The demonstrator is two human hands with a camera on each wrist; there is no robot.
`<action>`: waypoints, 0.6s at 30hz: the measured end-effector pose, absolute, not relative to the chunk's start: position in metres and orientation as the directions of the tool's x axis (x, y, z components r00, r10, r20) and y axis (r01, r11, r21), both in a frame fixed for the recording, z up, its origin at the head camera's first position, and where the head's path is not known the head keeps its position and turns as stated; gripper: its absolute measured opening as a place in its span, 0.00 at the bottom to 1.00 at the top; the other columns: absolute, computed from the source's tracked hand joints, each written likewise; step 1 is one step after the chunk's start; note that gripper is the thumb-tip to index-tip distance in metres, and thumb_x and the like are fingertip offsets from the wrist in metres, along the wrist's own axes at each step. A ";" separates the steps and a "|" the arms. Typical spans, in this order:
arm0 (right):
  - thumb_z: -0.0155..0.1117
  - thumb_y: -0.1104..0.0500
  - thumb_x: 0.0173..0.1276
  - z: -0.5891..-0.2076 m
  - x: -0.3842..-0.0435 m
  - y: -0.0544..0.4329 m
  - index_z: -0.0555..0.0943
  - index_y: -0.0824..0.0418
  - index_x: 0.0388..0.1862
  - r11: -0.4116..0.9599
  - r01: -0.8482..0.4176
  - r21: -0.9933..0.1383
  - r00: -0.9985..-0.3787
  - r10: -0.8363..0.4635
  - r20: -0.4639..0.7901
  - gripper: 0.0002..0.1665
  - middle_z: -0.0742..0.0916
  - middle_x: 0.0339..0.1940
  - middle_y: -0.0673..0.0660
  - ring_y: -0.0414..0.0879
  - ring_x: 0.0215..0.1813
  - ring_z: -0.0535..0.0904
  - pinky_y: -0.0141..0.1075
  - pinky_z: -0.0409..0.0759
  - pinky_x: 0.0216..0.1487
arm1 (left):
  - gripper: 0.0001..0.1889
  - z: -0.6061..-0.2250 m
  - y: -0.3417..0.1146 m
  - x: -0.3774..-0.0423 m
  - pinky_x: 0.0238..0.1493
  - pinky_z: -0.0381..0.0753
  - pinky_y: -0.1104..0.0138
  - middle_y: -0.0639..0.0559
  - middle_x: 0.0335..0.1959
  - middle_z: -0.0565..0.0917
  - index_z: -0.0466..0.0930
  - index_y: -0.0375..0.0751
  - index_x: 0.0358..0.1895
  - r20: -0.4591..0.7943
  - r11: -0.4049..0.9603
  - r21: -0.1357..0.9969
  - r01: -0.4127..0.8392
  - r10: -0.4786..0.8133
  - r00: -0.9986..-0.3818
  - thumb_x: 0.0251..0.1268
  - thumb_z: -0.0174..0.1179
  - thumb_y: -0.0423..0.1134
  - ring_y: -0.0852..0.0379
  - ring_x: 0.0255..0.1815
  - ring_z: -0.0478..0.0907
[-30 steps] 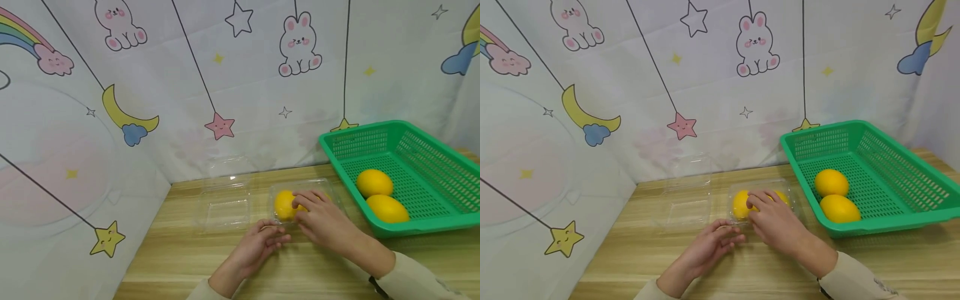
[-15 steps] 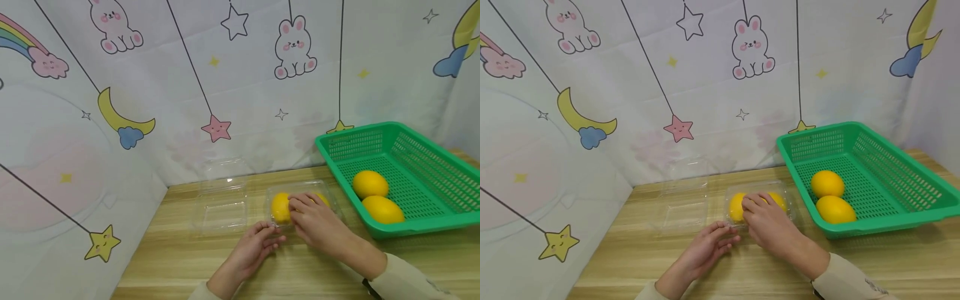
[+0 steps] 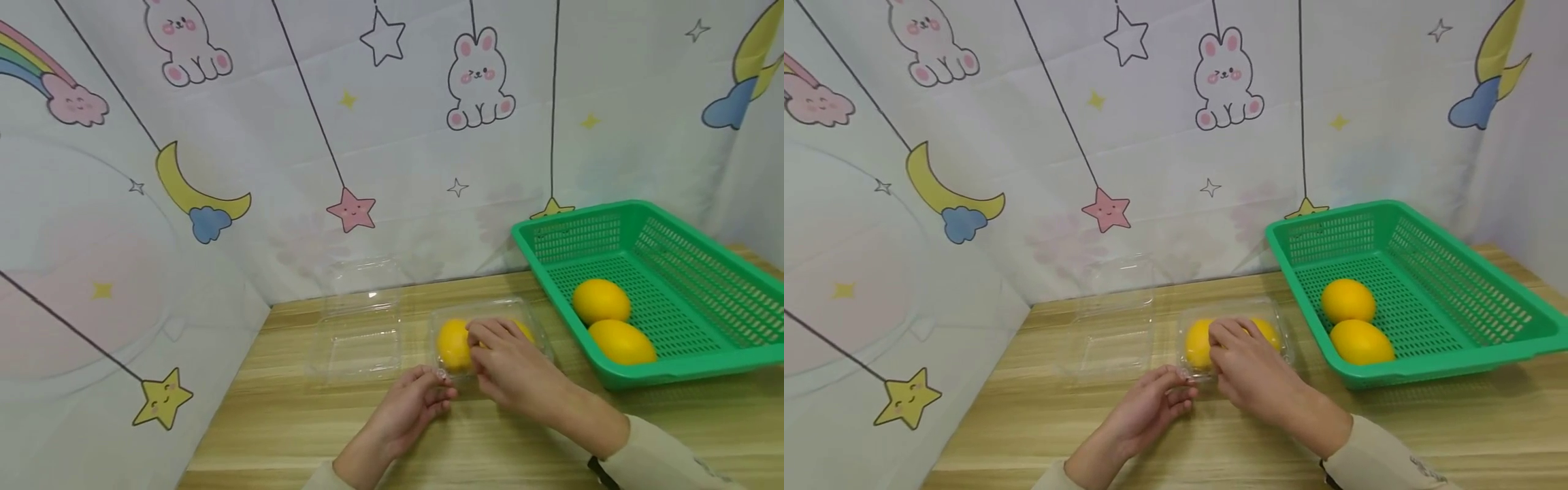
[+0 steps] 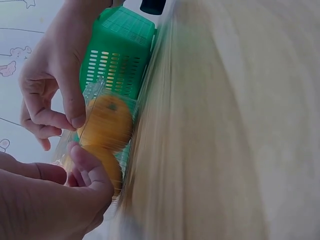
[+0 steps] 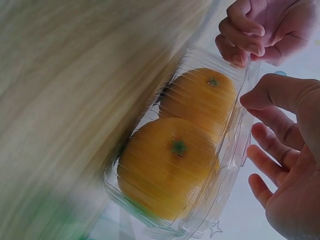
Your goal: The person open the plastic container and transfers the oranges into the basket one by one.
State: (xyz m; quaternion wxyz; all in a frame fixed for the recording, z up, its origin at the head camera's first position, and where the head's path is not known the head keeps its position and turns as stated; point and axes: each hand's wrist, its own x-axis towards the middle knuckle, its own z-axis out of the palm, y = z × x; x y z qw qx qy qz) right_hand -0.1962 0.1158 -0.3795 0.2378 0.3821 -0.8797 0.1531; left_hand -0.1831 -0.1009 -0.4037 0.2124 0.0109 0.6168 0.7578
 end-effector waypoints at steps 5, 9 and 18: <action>0.78 0.71 0.53 -0.381 -0.195 0.116 0.73 0.50 0.22 0.669 -0.739 -0.079 -0.592 -0.590 0.548 0.23 0.76 0.41 0.49 0.50 0.53 0.73 0.51 0.73 0.59 | 0.04 -0.403 -0.102 -0.181 0.47 0.82 0.69 0.50 0.42 0.81 0.74 0.41 0.45 -0.244 -0.132 0.945 -0.301 0.332 -0.911 0.81 0.52 0.36 0.59 0.41 0.82; 0.80 0.71 0.53 -0.382 -0.194 0.117 0.72 0.49 0.24 0.674 -0.735 -0.074 -0.591 -0.583 0.557 0.25 0.76 0.42 0.49 0.50 0.54 0.73 0.52 0.74 0.59 | 0.08 -0.403 -0.104 -0.178 0.43 0.83 0.71 0.50 0.41 0.81 0.75 0.39 0.45 -0.270 -0.076 0.947 -0.312 0.340 -0.901 0.83 0.49 0.38 0.59 0.38 0.82; 0.84 0.68 0.53 -0.382 -0.191 0.124 0.73 0.49 0.26 0.679 -0.731 -0.070 -0.592 -0.580 0.560 0.26 0.80 0.45 0.50 0.52 0.57 0.75 0.54 0.75 0.60 | 0.13 -0.373 -0.110 -0.161 0.32 0.76 0.70 0.50 0.33 0.77 0.72 0.42 0.44 -0.258 0.349 0.934 -0.079 0.505 -0.824 0.84 0.54 0.48 0.58 0.29 0.77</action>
